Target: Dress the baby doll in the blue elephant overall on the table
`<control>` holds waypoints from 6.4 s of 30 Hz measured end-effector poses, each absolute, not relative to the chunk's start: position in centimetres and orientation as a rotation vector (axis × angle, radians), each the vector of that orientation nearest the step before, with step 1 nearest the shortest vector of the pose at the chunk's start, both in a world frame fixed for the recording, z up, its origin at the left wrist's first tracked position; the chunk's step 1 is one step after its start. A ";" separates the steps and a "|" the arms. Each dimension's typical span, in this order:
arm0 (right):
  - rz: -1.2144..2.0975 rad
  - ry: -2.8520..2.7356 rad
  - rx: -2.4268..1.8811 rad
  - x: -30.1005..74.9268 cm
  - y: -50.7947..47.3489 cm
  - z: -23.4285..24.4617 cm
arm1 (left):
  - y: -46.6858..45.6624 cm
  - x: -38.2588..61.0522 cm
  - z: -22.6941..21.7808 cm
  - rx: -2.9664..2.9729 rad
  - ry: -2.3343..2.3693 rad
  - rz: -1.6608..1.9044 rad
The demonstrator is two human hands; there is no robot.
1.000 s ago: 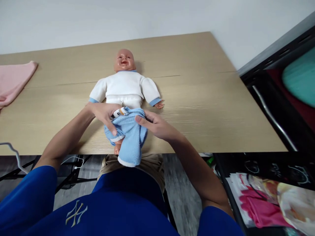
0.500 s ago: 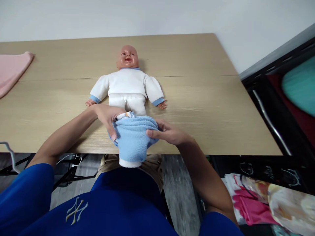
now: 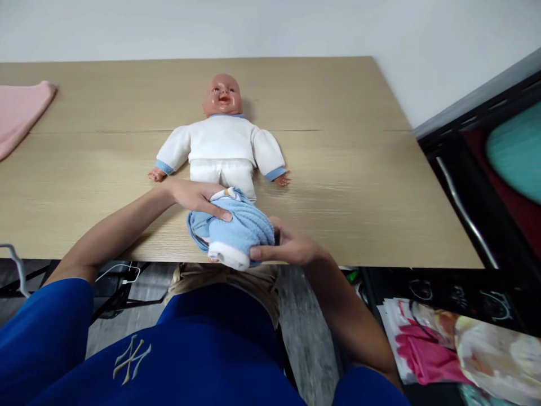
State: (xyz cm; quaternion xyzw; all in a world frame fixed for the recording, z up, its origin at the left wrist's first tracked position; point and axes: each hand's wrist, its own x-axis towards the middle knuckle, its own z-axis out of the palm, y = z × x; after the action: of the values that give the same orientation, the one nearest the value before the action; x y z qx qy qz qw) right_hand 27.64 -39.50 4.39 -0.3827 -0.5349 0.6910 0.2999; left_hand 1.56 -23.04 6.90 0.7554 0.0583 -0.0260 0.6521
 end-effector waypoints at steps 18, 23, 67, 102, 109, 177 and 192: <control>1.046 -1.082 -1.394 23.6 -42.9 2.9 | -28.1 2.6 8.4 1.787 0.349 0.296; 1.072 -1.084 -1.405 23.2 -42.7 2.4 | -26.8 2.5 7.6 1.706 0.309 0.168; 1.030 -1.009 -1.387 22.4 -46.7 -3.4 | -30.3 2.6 5.0 2.318 0.739 0.147; 0.580 -1.497 -1.332 26.3 -41.4 -0.1 | -25.3 1.8 6.4 2.186 0.243 0.148; 1.091 -1.814 -1.187 30.2 -37.7 3.3 | -25.3 1.8 6.6 2.096 0.227 0.139; 1.151 -1.235 -1.260 25.4 -27.7 -3.0 | -22.8 -4.7 -1.2 1.339 0.970 1.062; 0.818 -1.451 -1.236 24.8 -25.4 0.4 | -21.8 -3.8 2.8 1.743 1.069 1.166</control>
State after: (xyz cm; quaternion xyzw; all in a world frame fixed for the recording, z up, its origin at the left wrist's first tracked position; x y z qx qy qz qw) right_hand 24.78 -25.36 0.39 -0.5131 -0.6023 0.3397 0.5084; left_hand -3.81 -21.78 2.76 0.6837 0.4195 0.4574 0.3839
